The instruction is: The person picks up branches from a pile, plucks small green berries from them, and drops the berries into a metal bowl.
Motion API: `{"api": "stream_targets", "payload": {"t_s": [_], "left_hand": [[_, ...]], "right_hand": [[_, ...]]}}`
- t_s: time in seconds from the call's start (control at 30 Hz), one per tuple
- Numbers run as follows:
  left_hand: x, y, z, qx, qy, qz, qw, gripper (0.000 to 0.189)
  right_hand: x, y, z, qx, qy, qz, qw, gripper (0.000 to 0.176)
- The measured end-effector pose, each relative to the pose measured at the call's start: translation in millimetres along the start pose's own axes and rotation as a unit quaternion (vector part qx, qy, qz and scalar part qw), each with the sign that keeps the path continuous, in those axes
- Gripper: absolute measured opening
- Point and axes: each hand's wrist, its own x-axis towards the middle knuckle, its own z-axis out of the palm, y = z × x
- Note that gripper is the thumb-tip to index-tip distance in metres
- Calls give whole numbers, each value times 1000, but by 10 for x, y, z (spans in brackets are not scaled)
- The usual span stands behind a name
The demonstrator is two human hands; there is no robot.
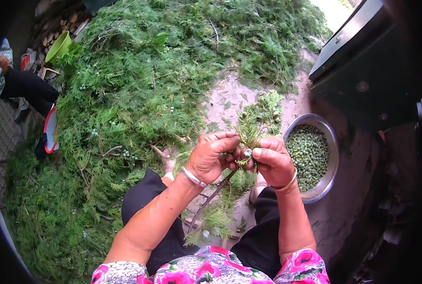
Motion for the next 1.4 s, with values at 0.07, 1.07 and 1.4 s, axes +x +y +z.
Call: {"api": "stream_targets", "payload": {"t_s": [0.07, 1.07, 1.4], "left_hand": [[-5, 18, 27, 7, -28, 18, 999, 3], [-118, 300, 77, 291, -53, 94, 951, 10], [33, 151, -68, 478, 37, 252, 840, 8]], "right_hand": [[0, -12, -6, -16, 5, 17, 1000, 19], [87, 114, 37, 27, 59, 50, 997, 20], [112, 213, 54, -120, 56, -4, 991, 27]]}}
